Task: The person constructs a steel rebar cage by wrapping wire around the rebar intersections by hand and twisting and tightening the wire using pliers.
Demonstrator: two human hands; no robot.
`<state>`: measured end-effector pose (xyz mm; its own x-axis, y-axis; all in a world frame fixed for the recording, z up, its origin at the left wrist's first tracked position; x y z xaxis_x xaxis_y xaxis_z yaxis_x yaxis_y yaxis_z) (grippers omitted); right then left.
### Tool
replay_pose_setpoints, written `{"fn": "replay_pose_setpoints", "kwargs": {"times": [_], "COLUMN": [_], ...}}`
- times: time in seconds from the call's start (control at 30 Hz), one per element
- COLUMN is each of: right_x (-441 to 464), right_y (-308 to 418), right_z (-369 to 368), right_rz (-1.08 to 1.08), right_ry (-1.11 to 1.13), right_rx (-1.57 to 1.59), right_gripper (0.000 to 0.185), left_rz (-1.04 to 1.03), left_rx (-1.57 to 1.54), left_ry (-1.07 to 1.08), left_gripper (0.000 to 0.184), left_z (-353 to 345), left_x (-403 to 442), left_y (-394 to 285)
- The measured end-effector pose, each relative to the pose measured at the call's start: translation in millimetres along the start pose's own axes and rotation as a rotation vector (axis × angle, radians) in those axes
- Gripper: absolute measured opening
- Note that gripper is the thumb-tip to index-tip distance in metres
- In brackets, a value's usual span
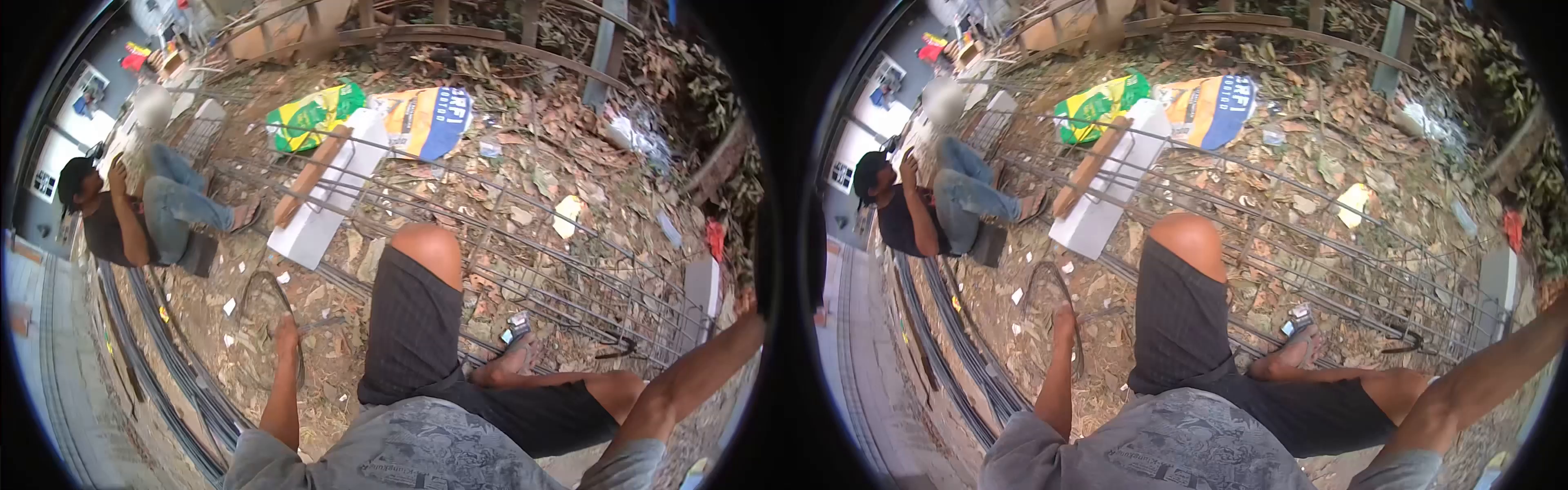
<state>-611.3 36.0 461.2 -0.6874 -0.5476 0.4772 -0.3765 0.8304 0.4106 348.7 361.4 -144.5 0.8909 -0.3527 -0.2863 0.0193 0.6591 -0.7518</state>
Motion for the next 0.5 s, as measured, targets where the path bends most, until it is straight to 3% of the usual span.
{"fn": "replay_pose_setpoints", "kwargs": {"times": [0.07, 0.1, 0.17, 0.23, 0.3, 0.37, 0.4, 0.5], "right_x": [-32.4, -10.1, 10.2, -13.1, -34.6, -46.5, -51.5, -109.0], "right_y": [29.4, 34.6, 47.6, 56.9, 61.1, 55.8, 49.4, 28.0], "right_z": [0.5, 46.1, 91.6, 80.5, 62.5, 46.6, 37.9, -14.7], "right_rz": [-0.162, -0.142, -0.149, -0.18, -0.196, -0.239, -0.281, -0.425], "right_ry": [0.21, 0.01, -0.146, -0.062, 0.0, 0.067, 0.117, 0.191], "right_rx": [-0.018, -0.165, -0.197, -0.001, 0.112, 0.154, 0.18, 0.366], "right_gripper": [0.065, 0.063, 0.05, 0.02, 0.025, 0.036, 0.038, 0.04], "left_rz": [-0.201, -0.28, -0.245, -0.44, -0.439, -0.677, -0.7, -0.522], "left_rx": [0.224, 0.251, 0.079, -0.166, -0.322, -0.341, -0.264, 0.105], "left_ry": [0.044, 0.058, 0.125, 0.219, 0.465, 0.881, 1.113, 1.871], "left_gripper": [0.071, 0.074, 0.07, 0.064, 0.067, 0.076, 0.084, 0.107], "left_z": [-28.3, -35.8, -40.3, -46.9, -60.3, -81.5, -100.3, -170.6], "left_x": [-9.9, -17.6, -25.6, -79.4, -127.9, -206.5, -251.8, -375.5], "left_y": [-37.2, -70.0, -163.5, -289.1, -384.3, -443.6, -453.4, -422.7]}}
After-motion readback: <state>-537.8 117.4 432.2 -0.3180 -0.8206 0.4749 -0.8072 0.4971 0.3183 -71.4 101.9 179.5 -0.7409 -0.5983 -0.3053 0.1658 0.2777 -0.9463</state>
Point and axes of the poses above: each hand's wrist, its own x-axis towards the middle knuckle, its own z-axis out of the back of the hand, y = z × x, the point moved 3 cm from there along x, towards the middle knuckle, and after that the axes turned 13 degrees about -y, right-handed, at the moved point
